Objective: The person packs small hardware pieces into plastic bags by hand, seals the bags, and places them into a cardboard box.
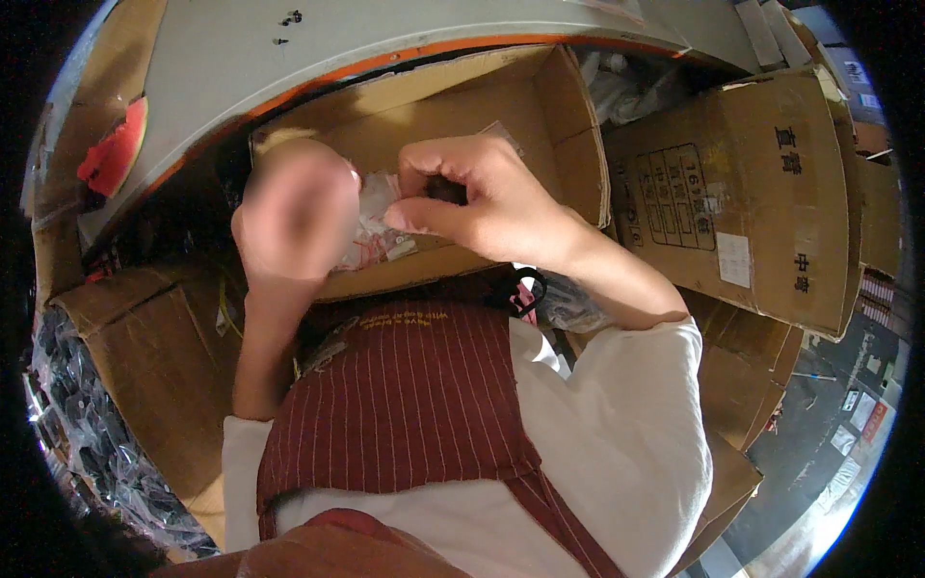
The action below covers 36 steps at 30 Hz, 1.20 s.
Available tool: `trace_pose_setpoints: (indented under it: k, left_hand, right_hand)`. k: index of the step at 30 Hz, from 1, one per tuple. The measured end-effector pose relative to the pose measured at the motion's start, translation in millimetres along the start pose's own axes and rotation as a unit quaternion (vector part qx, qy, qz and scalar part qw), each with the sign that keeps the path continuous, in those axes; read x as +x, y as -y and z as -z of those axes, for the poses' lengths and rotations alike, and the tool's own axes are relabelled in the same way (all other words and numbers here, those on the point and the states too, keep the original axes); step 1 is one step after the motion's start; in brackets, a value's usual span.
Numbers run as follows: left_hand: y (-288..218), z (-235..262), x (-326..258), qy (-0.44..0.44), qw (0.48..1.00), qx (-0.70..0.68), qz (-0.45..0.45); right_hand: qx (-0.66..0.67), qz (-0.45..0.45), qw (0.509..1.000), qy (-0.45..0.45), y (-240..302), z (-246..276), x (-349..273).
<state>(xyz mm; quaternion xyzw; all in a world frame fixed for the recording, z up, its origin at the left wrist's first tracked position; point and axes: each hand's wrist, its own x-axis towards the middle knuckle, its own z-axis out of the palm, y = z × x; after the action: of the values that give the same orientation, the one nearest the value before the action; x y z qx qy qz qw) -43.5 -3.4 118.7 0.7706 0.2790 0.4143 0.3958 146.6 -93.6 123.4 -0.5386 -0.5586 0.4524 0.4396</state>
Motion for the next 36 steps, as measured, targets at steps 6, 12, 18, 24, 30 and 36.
trace_pose_setpoints:
  k: [6,12,18,24,30,36]
  left_hand:
    - [-16.2,8.8,2.0,0.214,0.917,-0.180,0.286]
    - [-11.7,11.0,10.6,0.246,0.902,-0.217,0.281]
    - [9.5,8.4,5.7,0.196,0.937,-0.181,0.228]
    - [13.9,6.0,1.7,0.104,0.948,-0.234,0.188]
    - [12.3,7.6,-5.0,0.088,0.929,-0.304,0.192]
    - [3.3,11.8,-5.1,0.091,0.932,-0.275,0.218]
  right_hand:
    - [-0.019,0.006,1.000,0.010,3.7,-5.3,4.0]
    - [-0.032,0.019,0.999,0.011,-3.7,-10.5,6.2]
    - [-0.196,0.067,0.978,-0.001,6.7,-2.2,8.3]
    - [-0.124,0.146,0.976,-0.100,8.4,-19.7,5.4]
    - [0.035,0.106,0.990,-0.091,-1.9,-25.3,3.6]
    - [0.112,0.019,0.988,-0.103,0.7,-25.1,2.2]
